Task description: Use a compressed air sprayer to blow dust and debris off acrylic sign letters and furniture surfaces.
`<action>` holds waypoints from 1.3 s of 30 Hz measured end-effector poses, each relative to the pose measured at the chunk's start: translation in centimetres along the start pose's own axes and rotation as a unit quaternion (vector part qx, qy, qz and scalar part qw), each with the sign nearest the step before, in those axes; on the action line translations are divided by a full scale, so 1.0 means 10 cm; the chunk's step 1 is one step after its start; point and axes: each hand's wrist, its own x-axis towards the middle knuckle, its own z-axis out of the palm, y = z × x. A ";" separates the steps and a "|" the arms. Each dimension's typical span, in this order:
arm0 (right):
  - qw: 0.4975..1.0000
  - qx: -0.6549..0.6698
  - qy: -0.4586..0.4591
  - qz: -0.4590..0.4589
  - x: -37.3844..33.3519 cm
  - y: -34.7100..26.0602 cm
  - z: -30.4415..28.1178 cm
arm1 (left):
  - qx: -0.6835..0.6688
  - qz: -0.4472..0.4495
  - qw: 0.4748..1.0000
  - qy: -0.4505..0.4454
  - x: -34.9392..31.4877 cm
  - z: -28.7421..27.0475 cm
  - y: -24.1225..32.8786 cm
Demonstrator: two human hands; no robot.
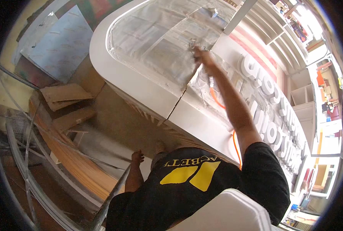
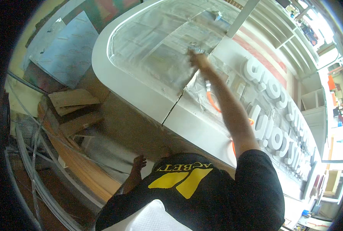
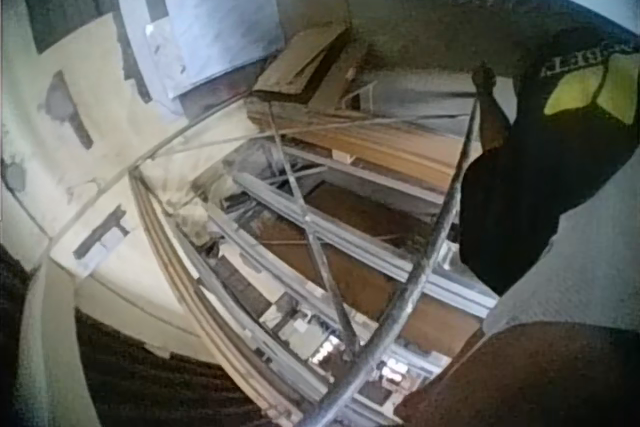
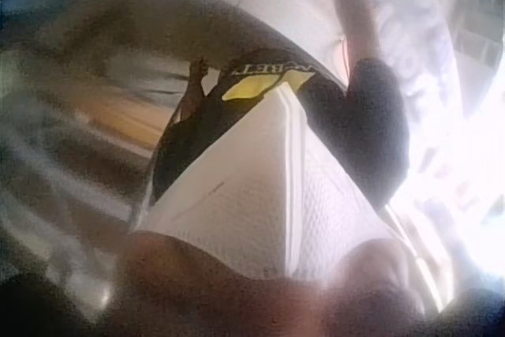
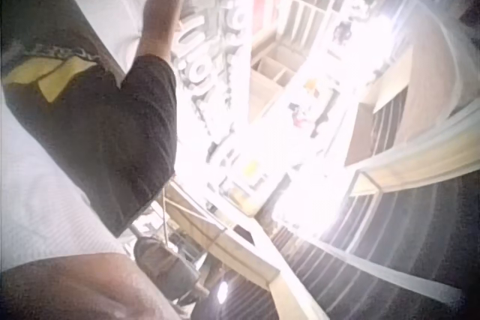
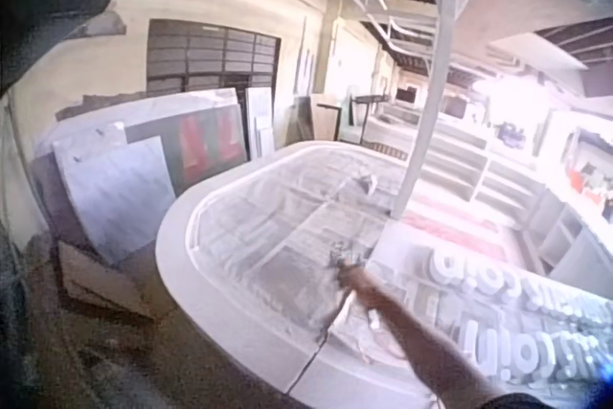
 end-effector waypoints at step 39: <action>0.952 0.079 0.288 0.069 -0.63 0.18 -1.39 | 0.027 -0.022 0.997 0.067 -0.03 -0.22 -0.25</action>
